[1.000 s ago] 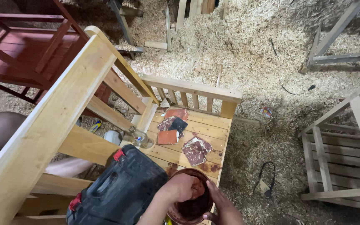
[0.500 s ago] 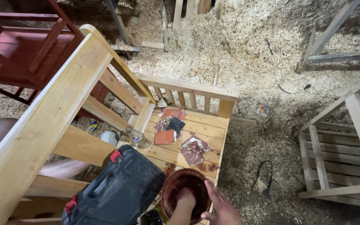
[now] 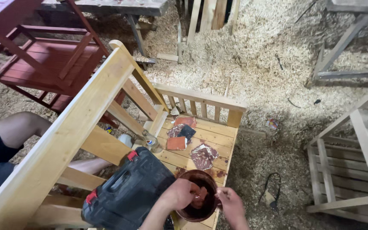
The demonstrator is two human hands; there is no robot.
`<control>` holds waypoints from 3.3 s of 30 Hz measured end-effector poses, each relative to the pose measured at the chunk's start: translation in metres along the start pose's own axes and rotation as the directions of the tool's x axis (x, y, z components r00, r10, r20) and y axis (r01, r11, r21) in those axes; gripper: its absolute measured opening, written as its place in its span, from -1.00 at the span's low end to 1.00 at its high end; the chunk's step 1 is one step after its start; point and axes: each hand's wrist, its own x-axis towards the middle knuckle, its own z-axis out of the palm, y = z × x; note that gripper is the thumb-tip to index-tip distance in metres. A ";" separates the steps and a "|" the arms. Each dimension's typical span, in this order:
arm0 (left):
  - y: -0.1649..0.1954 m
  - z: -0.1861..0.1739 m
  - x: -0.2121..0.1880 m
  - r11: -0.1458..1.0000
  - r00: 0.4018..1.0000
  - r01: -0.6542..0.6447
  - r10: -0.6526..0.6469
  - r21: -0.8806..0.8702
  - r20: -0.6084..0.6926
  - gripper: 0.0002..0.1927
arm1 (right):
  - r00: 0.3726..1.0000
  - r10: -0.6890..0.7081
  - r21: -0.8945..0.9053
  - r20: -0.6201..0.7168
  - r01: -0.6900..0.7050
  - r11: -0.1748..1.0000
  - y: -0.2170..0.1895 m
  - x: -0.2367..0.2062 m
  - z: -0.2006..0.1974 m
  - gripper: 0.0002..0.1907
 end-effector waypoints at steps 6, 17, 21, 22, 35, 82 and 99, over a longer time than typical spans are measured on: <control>0.042 -0.037 -0.054 0.900 0.986 -0.154 0.167 -0.407 -0.003 -0.77 | 0.717 0.329 0.430 0.615 -0.654 0.622 -0.056 -0.018 0.017 -0.51; -0.029 0.008 0.007 0.768 0.965 0.050 -0.202 -0.639 -0.168 -0.68 | 0.801 0.303 0.545 0.517 -0.580 0.605 -0.030 0.024 0.052 -0.66; -0.062 0.063 0.053 0.925 0.863 0.195 -0.321 -0.327 -0.391 -0.28 | 0.859 0.305 0.573 0.412 -0.504 0.646 -0.028 0.026 0.054 -0.67; -0.064 0.076 0.059 0.913 0.844 0.225 -0.358 -0.341 -0.400 -0.14 | 0.879 0.283 0.598 0.384 -0.470 0.649 -0.027 0.026 0.056 -0.66; -0.084 0.128 0.071 -0.158 0.773 -0.387 -0.593 -0.908 -0.226 -0.44 | 0.936 0.217 0.691 0.276 -0.351 0.632 -0.039 0.019 0.062 -0.65; -0.156 0.168 0.116 -0.542 0.894 -0.171 -0.436 -0.823 0.101 -0.74 | 0.866 -0.345 -0.557 -0.362 0.097 0.825 -0.085 -0.041 0.110 -0.64; -0.188 0.187 0.077 -0.390 0.987 -0.063 -0.163 -0.919 0.001 -0.51 | 0.701 -0.670 -0.805 0.244 0.531 0.263 -0.102 -0.050 0.095 -0.67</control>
